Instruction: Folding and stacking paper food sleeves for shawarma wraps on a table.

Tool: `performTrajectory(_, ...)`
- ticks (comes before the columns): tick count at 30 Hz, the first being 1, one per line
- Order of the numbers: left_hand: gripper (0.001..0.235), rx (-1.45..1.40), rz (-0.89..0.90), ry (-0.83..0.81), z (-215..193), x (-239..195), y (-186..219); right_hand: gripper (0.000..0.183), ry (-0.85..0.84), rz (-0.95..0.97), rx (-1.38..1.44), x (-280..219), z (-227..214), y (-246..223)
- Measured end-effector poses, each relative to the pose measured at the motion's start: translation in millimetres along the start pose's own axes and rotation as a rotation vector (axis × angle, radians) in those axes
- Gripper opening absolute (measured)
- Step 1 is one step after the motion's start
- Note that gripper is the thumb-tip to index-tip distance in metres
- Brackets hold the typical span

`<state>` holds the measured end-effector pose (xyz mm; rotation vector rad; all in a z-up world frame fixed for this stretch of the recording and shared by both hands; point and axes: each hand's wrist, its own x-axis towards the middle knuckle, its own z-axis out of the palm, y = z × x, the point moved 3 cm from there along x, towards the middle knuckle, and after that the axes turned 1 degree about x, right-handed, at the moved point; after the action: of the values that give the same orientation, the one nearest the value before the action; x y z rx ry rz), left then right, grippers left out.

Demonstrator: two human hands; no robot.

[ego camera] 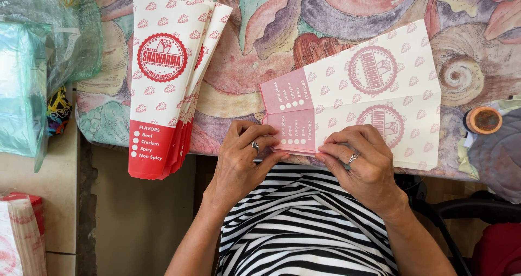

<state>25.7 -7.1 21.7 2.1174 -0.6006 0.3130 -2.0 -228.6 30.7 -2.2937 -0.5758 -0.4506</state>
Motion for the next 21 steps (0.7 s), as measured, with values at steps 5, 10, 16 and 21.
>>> performTrajectory(5,0.016,0.007,-0.006,0.012,2.7,-1.6,-2.0,0.006,0.005,0.001,-0.003,-0.9,0.7,1.3)
performTrajectory(10,0.016,0.025,0.004,0.05,5.4,-2.8,-2.9,0.007,-0.003,0.0,-0.01,0.2,-0.5,-0.3)
performTrajectory(16,0.016,0.062,0.022,0.131,13.3,-7.2,-7.2,0.008,-0.021,-0.056,-0.069,-1.3,0.6,-1.4)
performTrajectory(21,0.016,0.08,0.055,0.105,10.7,-5.9,-6.8,0.009,0.014,-0.122,-0.165,-7.5,6.1,-0.8)
